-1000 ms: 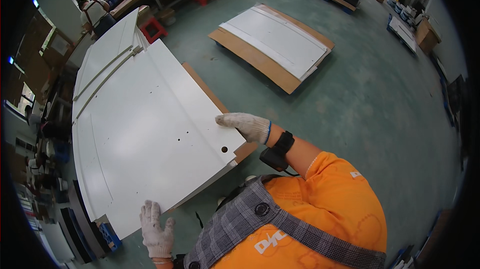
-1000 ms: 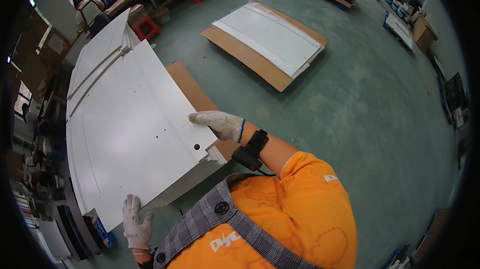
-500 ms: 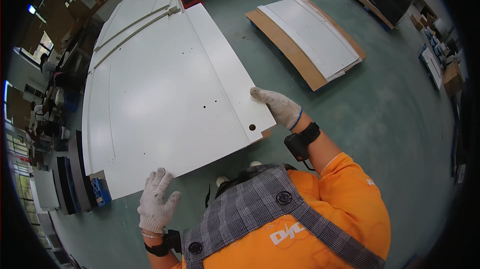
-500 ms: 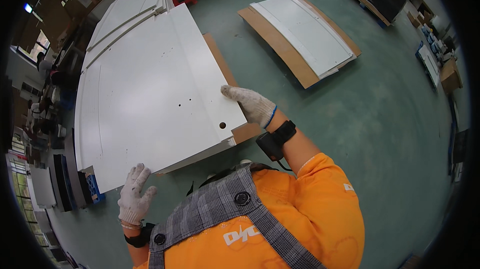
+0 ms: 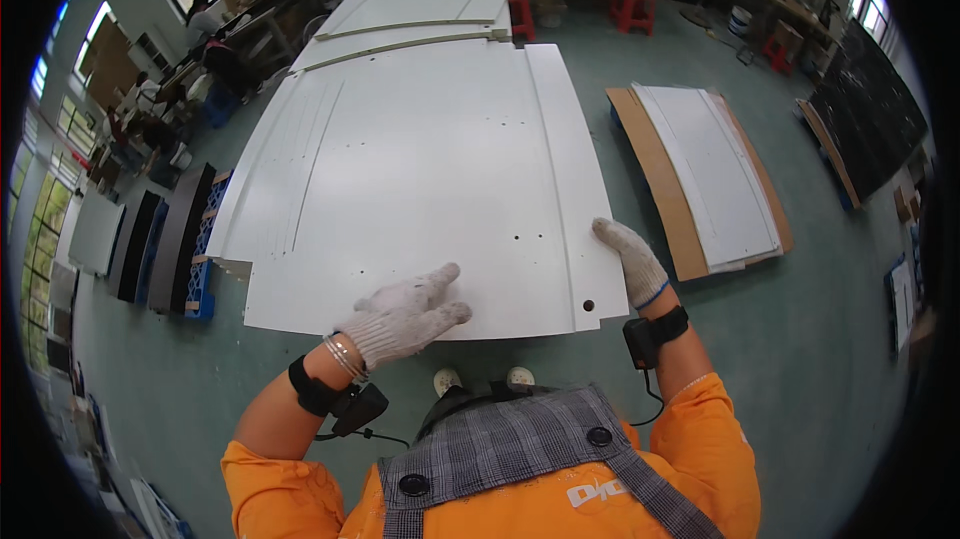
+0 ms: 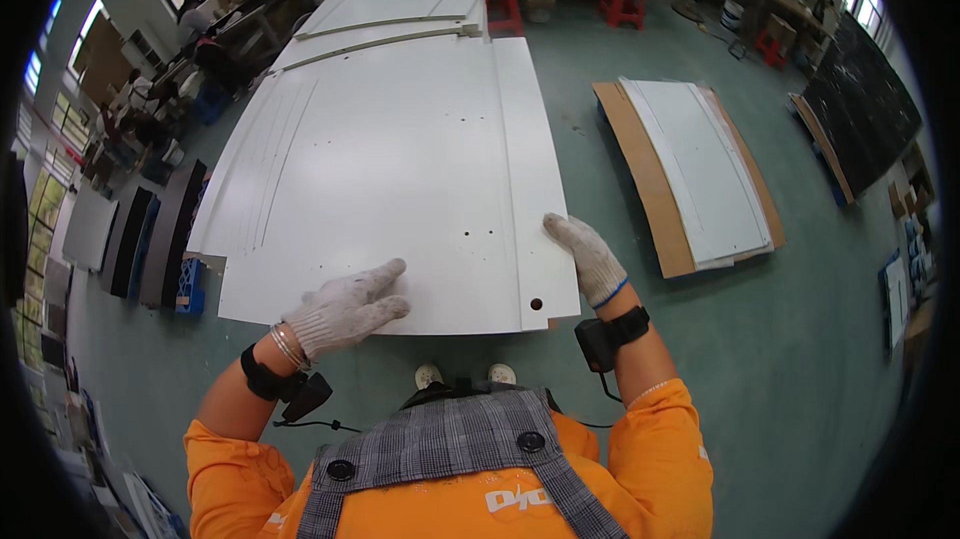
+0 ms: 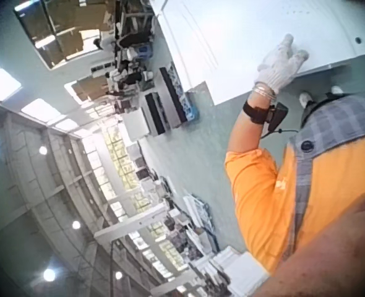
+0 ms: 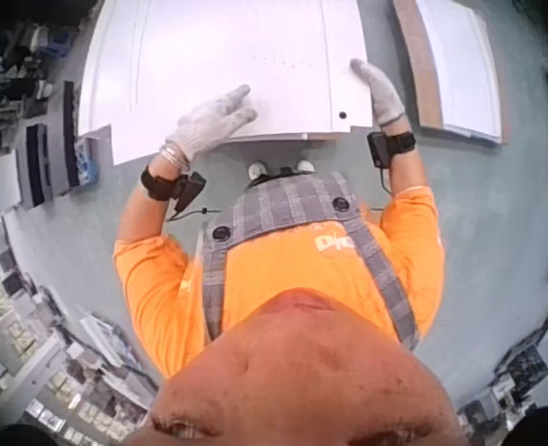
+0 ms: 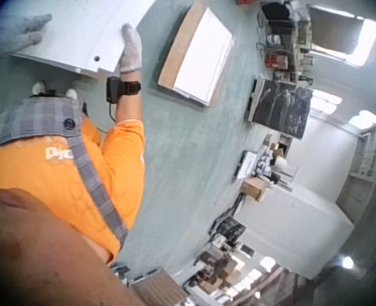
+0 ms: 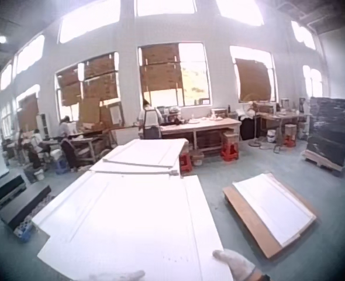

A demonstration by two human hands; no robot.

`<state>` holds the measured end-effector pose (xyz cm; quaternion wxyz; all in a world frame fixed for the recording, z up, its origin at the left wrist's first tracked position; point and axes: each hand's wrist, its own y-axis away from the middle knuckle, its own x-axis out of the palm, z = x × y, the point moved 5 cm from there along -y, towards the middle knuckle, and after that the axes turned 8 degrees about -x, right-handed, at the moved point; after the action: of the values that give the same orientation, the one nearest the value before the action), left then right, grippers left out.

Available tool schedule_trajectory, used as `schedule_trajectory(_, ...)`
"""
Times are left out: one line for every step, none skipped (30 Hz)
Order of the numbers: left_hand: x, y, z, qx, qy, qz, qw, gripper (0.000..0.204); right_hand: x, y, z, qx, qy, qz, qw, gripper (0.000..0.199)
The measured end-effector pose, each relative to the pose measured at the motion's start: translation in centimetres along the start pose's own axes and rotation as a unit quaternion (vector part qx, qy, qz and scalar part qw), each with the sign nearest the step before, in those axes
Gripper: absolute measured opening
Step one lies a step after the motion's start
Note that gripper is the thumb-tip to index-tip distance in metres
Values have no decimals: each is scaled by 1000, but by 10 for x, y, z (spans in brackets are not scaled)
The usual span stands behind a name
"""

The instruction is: Sorting and stacking white melamine-faced furniture panels in a workshop.

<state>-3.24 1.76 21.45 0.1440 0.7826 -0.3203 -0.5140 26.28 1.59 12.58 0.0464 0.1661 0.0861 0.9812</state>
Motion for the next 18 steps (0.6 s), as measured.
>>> schedule_trajectory(-4,-2,-7,-9,10,-15,1000,67,-5,-1,-3,-27,26,6,999,38)
schedule_trajectory(-5,-3,-12,1,-46,-3,999,68,1,3,3,-9,24,-16,1000,36)
schedule_trajectory(-5,-2,-15,10,-101,9,995,70,9,5,8,-13,-4,-10,1000,36)
schedule_trajectory(-10,-1,-17,2,-95,-3,995,70,15,10,16,-18,-31,-11,999,36)
schedule_trajectory(-13,3,-18,18,-105,-9,994,71,27,12,30,-26,-13,11,1000,38)
schedule_trajectory(-16,4,-23,46,-119,-9,992,72,33,17,44,-37,9,19,999,39)
schedule_trajectory(-23,7,-29,58,-121,-17,991,74,36,17,51,-52,-44,-18,997,42)
schedule_trajectory(-31,13,-32,49,-116,-26,992,74,45,17,67,-81,-32,-6,996,48)
schedule_trajectory(-41,21,-38,69,-101,-39,992,76,62,19,85,-114,-33,-9,993,53)
schedule_trajectory(-54,28,-44,93,-87,-49,991,78,79,21,104,-146,-34,-17,989,57)
schedule_trajectory(-70,38,-50,105,-75,-69,989,81,92,21,123,-151,-35,23,988,63)
schedule_trajectory(-87,44,-58,122,-63,-84,987,85,103,19,141,-156,-36,55,986,69)
schedule_trajectory(-104,53,-69,169,-29,-99,980,88,126,20,161,-163,-90,85,979,71)
schedule_trajectory(-122,63,-78,217,4,-115,969,92,152,20,180,-169,-144,113,968,74)
schedule_trajectory(-145,80,-87,203,9,-161,966,87,175,20,199,-195,-145,151,958,74)
schedule_trajectory(-167,93,-89,188,14,-206,960,83,197,18,214,-219,-147,187,946,74)
schedule_trajectory(-188,98,-77,174,14,-219,960,83,224,17,230,-238,-138,216,937,72)
schedule_trajectory(-215,107,-85,306,-61,-309,899,66,245,19,246,-269,-111,217,932,71)
